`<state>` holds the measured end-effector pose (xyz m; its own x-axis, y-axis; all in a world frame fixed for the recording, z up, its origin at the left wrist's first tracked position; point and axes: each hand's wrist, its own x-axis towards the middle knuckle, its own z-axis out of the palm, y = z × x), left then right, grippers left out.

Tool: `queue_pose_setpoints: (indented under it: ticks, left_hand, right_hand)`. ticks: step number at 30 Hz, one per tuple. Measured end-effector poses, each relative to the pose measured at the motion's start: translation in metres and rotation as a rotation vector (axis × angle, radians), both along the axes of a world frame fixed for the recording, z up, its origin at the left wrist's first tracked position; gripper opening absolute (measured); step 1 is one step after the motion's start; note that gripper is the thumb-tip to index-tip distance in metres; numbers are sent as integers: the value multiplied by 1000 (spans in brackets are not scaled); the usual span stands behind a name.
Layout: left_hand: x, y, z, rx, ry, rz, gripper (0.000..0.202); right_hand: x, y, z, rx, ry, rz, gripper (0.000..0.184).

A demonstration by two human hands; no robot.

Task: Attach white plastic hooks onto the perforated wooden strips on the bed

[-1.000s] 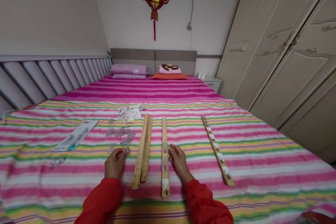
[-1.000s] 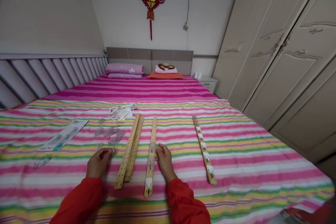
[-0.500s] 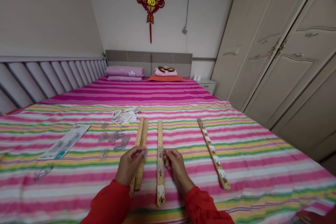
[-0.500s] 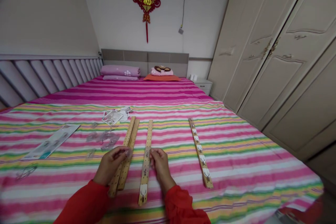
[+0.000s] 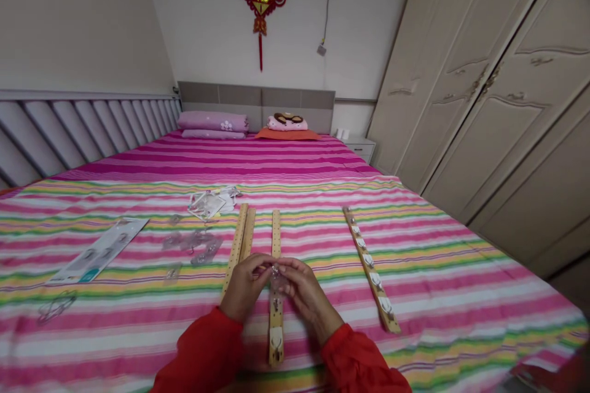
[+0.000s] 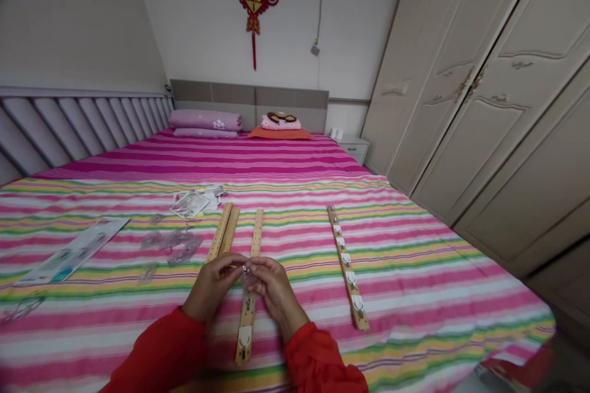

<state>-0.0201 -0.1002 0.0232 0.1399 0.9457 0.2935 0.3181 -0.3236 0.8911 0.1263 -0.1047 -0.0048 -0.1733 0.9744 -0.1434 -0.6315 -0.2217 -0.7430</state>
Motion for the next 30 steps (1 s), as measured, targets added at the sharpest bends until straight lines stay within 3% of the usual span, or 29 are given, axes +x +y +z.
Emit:
queue_pose_setpoints:
  ticks: [5, 10, 21, 26, 30]
  left_hand:
    - [1, 12, -11, -270, -267, 176, 43]
    - [6, 16, -16, -532, -395, 100, 42]
    - [17, 47, -2, -557, -511, 154, 28]
    - [27, 40, -9, -552, -672, 211, 29]
    - [29, 32, -17, -557, -699, 175, 32]
  right_hand:
    - [2, 12, -7, 4, -42, -119, 32]
    - [1, 20, -8, 6, -91, -159, 37]
    - [7, 48, -7, 80, -200, -180, 47]
    - [1, 41, -8, 20, -167, -225, 35]
    - [1, 37, -7, 3, -186, -256, 27]
